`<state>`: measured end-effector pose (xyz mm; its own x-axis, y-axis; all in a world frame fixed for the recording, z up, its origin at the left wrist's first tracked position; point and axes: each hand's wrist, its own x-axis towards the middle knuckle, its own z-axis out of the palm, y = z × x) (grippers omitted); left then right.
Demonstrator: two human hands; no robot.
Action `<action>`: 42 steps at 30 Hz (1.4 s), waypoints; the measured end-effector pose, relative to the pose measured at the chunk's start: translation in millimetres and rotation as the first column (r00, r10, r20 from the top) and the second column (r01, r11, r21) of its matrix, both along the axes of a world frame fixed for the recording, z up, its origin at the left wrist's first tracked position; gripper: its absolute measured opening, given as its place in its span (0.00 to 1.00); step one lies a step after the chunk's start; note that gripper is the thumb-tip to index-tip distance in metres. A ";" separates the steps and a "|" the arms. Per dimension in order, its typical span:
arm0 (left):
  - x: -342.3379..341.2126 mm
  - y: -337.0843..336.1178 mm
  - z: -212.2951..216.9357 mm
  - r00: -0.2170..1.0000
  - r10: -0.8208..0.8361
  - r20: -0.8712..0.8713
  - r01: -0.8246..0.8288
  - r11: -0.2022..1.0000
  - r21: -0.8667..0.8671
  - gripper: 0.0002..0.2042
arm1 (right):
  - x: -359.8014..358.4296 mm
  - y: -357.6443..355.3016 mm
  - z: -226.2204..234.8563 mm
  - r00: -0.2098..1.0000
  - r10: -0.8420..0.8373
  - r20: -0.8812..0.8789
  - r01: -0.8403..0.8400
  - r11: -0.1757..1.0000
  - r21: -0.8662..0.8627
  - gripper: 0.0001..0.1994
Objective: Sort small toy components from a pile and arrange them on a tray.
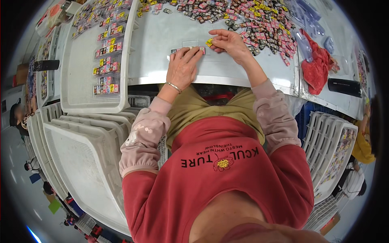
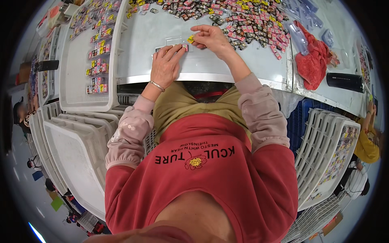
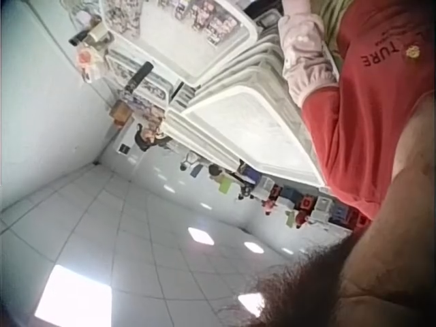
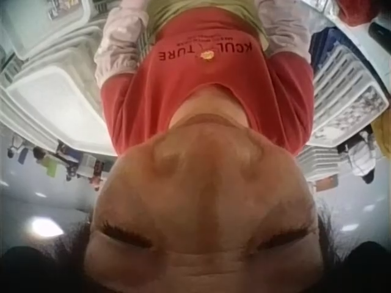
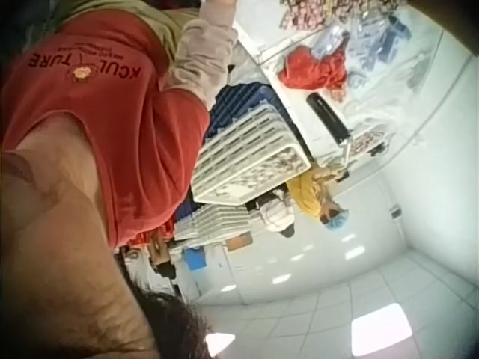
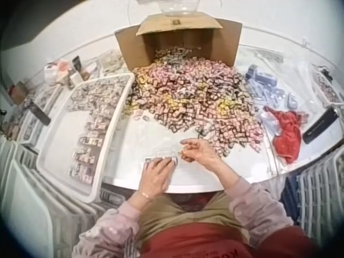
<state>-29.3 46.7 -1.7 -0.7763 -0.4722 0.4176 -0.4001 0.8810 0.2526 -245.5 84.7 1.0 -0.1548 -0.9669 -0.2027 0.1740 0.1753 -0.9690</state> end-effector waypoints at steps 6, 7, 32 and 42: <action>2.5 -2.9 -2.3 0.998 -0.022 -0.054 0.024 0.999 0.034 0.24 | -1.9 1.1 12.9 0.995 0.097 -0.002 -0.096 0.991 0.094 0.15; 3.5 -4.6 -4.3 0.999 -0.015 -0.052 0.017 0.999 0.037 0.24 | -3.5 2.7 14.1 0.995 0.103 0.001 -0.103 0.990 0.097 0.15; -14.7 0.0 -13.4 0.984 -0.015 -0.177 0.021 0.999 0.030 0.14 | 45.2 15.5 -11.0 0.271 -0.448 -0.852 -0.008 0.884 -0.468 0.03; -16.3 0.6 -8.6 0.987 -0.004 -0.161 0.008 1.000 0.029 0.16 | 37.8 23.2 -13.5 0.498 -0.403 -0.767 0.027 0.892 -0.451 0.05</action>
